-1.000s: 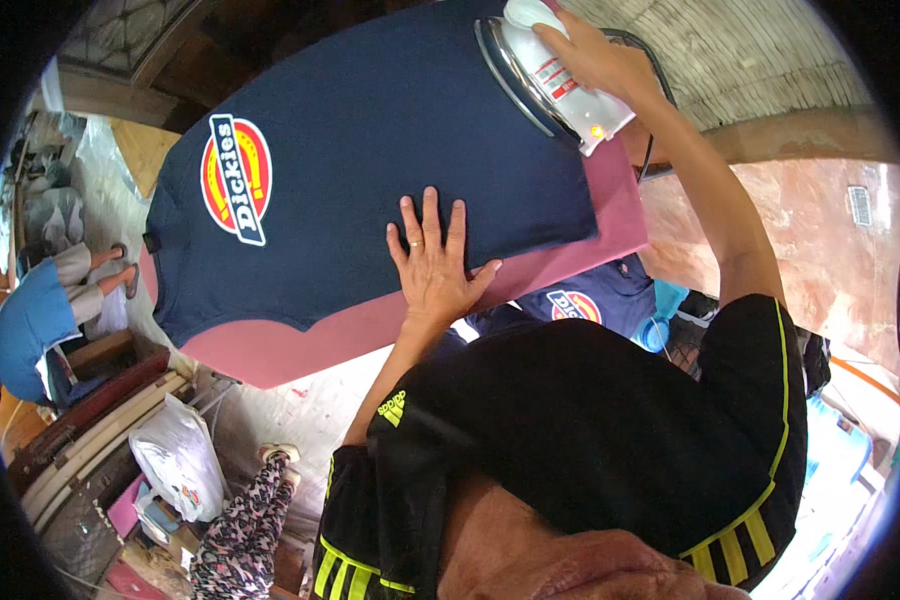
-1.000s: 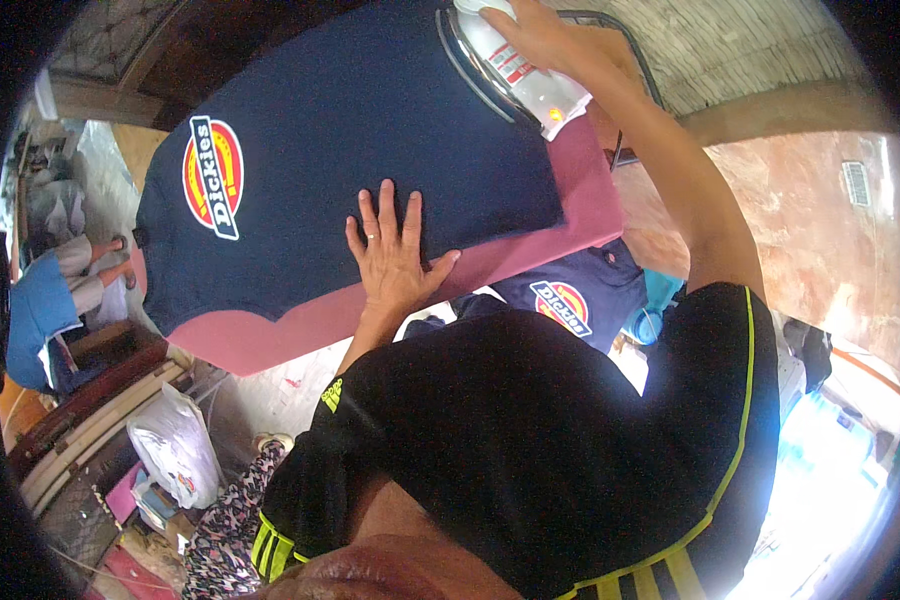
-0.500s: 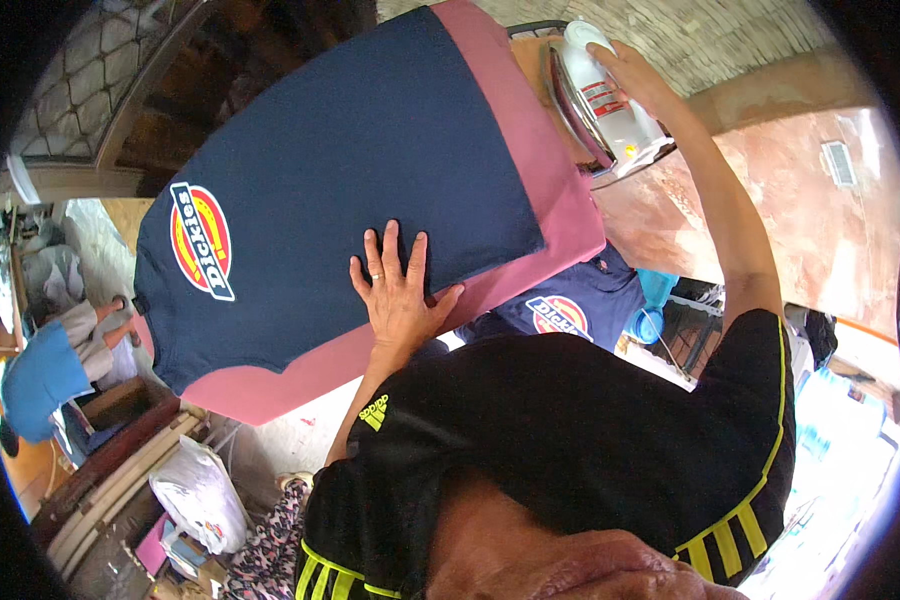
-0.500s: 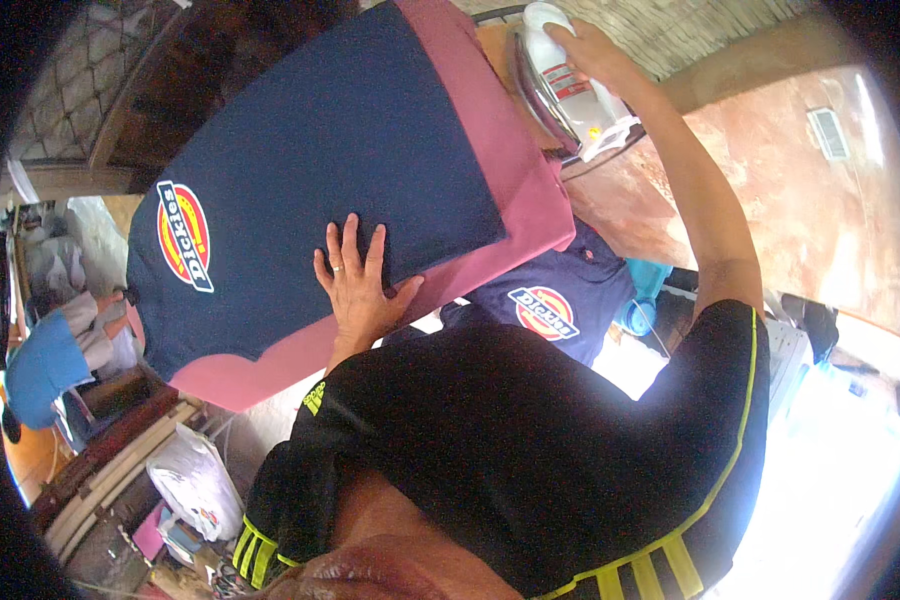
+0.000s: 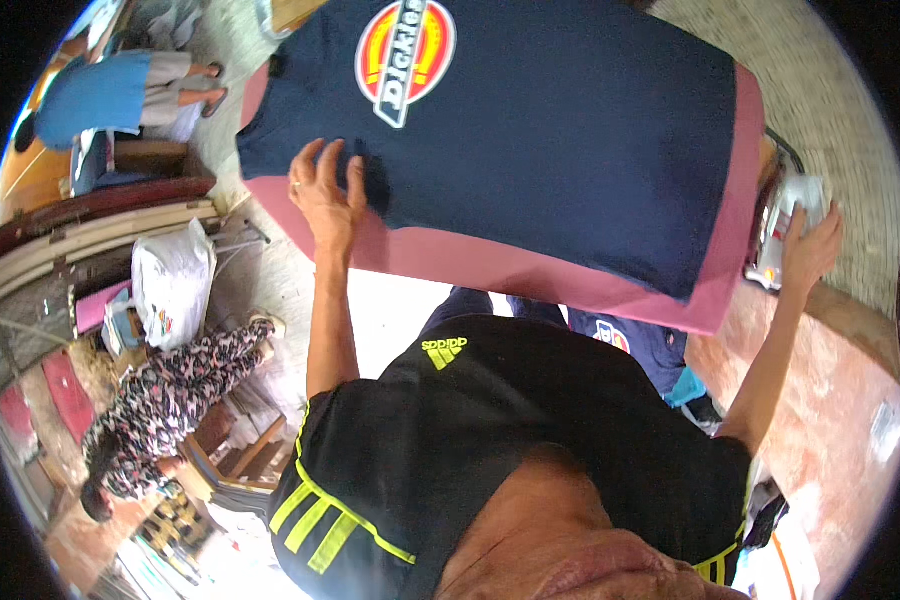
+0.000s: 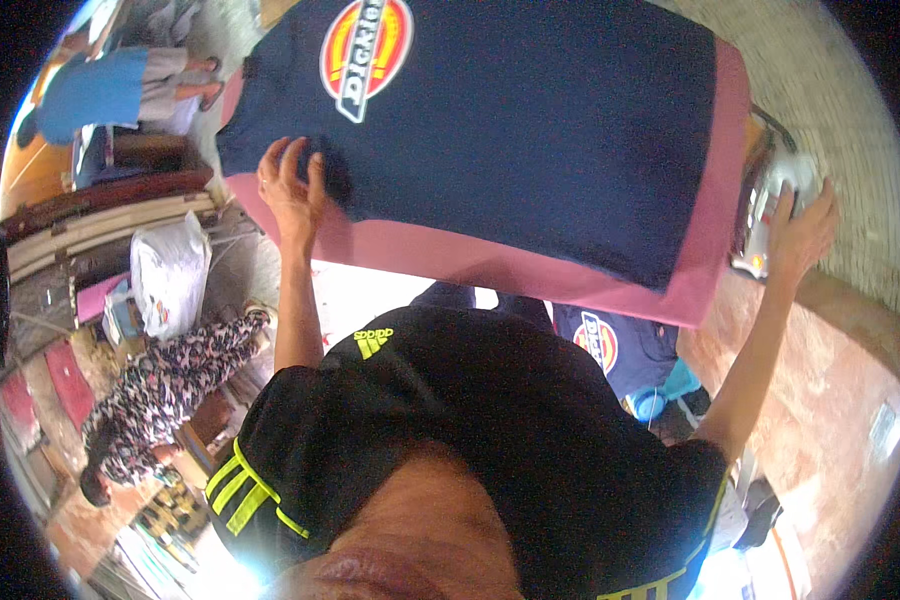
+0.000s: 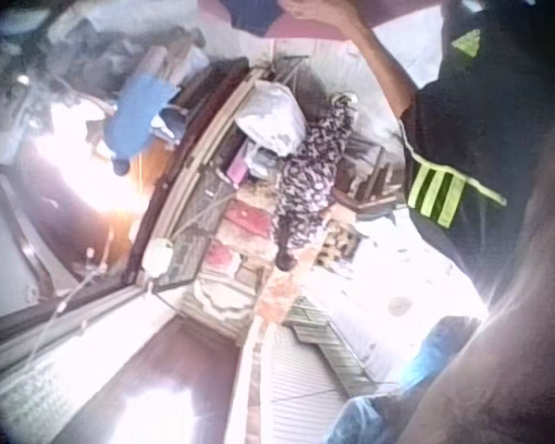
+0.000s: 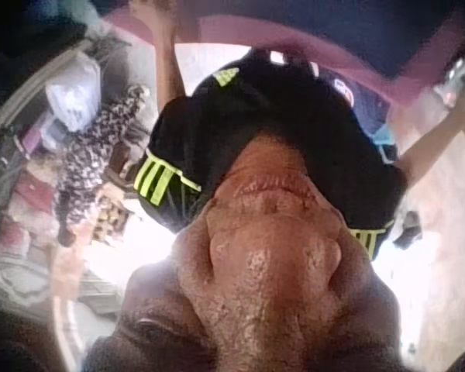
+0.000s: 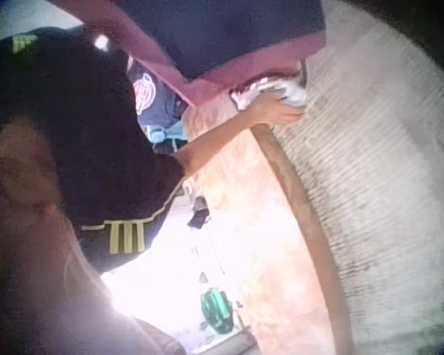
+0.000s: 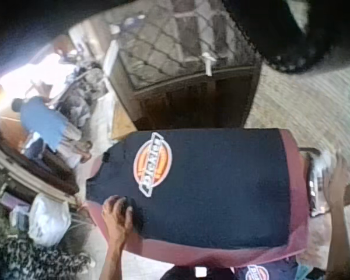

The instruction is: The person irons a dark blue Dickies t-shirt on a pink ironing board. They use a white steam iron to smooth the fabric, repeatedly adjusting the shirt's position and flipping it over to treat different sections. The person finishes by folding the shirt and placing it on a nearby surface.

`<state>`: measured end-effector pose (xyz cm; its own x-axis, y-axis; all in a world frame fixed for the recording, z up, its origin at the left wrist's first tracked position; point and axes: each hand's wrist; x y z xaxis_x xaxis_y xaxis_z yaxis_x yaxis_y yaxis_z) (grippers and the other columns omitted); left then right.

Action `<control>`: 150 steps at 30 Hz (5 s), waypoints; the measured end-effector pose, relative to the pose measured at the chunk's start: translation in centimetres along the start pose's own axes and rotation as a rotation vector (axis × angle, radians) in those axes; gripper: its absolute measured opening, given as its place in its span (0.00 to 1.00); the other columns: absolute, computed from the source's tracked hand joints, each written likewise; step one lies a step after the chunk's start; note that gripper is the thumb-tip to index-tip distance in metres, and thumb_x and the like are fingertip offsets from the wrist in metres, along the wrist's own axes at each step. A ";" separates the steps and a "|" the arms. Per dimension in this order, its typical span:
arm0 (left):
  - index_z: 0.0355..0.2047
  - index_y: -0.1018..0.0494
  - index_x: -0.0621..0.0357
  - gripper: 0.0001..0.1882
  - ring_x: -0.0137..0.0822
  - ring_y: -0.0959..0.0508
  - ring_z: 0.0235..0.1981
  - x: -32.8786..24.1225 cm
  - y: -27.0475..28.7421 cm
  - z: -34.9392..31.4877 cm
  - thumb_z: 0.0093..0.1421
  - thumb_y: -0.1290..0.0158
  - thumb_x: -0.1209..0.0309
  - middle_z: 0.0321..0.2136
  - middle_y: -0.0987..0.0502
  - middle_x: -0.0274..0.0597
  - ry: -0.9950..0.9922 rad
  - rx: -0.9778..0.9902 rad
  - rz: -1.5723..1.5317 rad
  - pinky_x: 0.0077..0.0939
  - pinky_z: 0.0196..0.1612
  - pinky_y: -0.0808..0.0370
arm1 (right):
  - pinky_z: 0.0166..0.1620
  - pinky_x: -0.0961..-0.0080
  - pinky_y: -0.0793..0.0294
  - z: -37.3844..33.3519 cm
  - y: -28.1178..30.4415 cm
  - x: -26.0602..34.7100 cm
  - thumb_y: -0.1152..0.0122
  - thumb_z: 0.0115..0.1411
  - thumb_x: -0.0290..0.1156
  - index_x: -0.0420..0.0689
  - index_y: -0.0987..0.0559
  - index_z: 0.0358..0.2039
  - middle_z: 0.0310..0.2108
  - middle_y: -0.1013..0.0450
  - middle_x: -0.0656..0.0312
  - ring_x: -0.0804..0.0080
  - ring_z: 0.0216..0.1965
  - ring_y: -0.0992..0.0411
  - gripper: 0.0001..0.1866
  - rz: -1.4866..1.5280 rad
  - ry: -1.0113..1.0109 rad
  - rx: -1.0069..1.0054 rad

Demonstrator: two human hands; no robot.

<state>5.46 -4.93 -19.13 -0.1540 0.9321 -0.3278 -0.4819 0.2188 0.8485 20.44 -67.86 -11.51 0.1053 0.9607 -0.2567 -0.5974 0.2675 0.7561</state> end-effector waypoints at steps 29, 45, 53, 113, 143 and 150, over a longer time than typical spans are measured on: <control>0.42 0.22 0.64 0.17 0.33 0.19 0.31 26.8 0.1 9.1 0.64 0.39 0.62 0.33 0.18 0.35 0.235 0.040 -0.423 0.32 0.35 0.23 | 0.17 0.86 0.46 -13.5 5.9 12.6 0.34 0.63 0.38 0.49 0.22 0.36 0.22 0.34 0.73 0.87 0.15 0.41 0.08 1.700 -1.008 0.676; 0.40 0.20 0.59 0.07 0.26 0.18 0.31 21.4 11.1 -6.8 0.65 0.41 0.69 0.34 0.17 0.35 0.724 0.252 -1.048 0.20 0.34 0.21 | 0.22 0.89 0.35 -23.6 15.0 0.1 0.40 0.66 0.31 0.44 0.30 0.61 0.40 0.26 0.69 0.89 0.33 0.29 0.24 1.822 -0.889 0.833; 0.48 0.23 0.61 0.22 0.32 0.20 0.38 26.5 4.3 -13.1 0.60 0.35 0.59 0.38 0.19 0.42 0.569 0.191 -0.497 0.29 0.42 0.24 | 0.26 0.78 0.28 -32.8 7.1 1.6 0.38 0.64 0.30 0.42 0.29 0.56 0.39 0.27 0.68 0.79 0.30 0.26 0.20 1.078 -0.565 1.107; 0.47 0.26 0.62 0.17 0.54 0.22 0.45 14.3 -2.1 13.0 0.58 0.40 0.73 0.43 0.22 0.55 0.329 -0.125 -0.201 0.40 0.47 0.26 | 0.60 0.57 0.31 6.9 4.4 67.6 0.46 0.63 0.33 0.44 0.22 0.51 0.58 0.29 0.61 0.58 0.58 0.32 0.18 1.203 1.186 -0.076; 0.69 0.42 0.52 0.38 0.59 0.51 0.72 -16.8 -14.9 15.4 0.66 0.54 0.44 0.72 0.49 0.50 -0.670 0.296 -0.006 0.63 0.70 0.53 | 0.68 0.48 0.46 0.6 -3.9 25.4 0.46 0.65 0.54 0.45 0.35 0.66 0.68 0.42 0.51 0.48 0.69 0.45 0.36 0.493 0.119 0.255; 0.67 0.41 0.61 0.39 0.60 0.52 0.72 -20.1 -15.8 14.5 0.64 0.50 0.47 0.71 0.49 0.53 -0.749 0.285 -0.002 0.65 0.68 0.52 | 0.67 0.51 0.42 4.0 -11.1 15.2 0.48 0.66 0.56 0.44 0.32 0.64 0.66 0.38 0.52 0.49 0.67 0.41 0.35 0.325 0.022 0.161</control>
<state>28.71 -22.94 -19.95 0.5157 0.8554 -0.0492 -0.2268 0.1917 0.9549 31.82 -55.91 -21.40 -0.0875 0.9962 0.0012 -0.4634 -0.0418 0.8852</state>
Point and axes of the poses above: each hand's wrist, its own z-axis towards the middle knuckle, its own y-axis out of the back of the hand, x = y × z
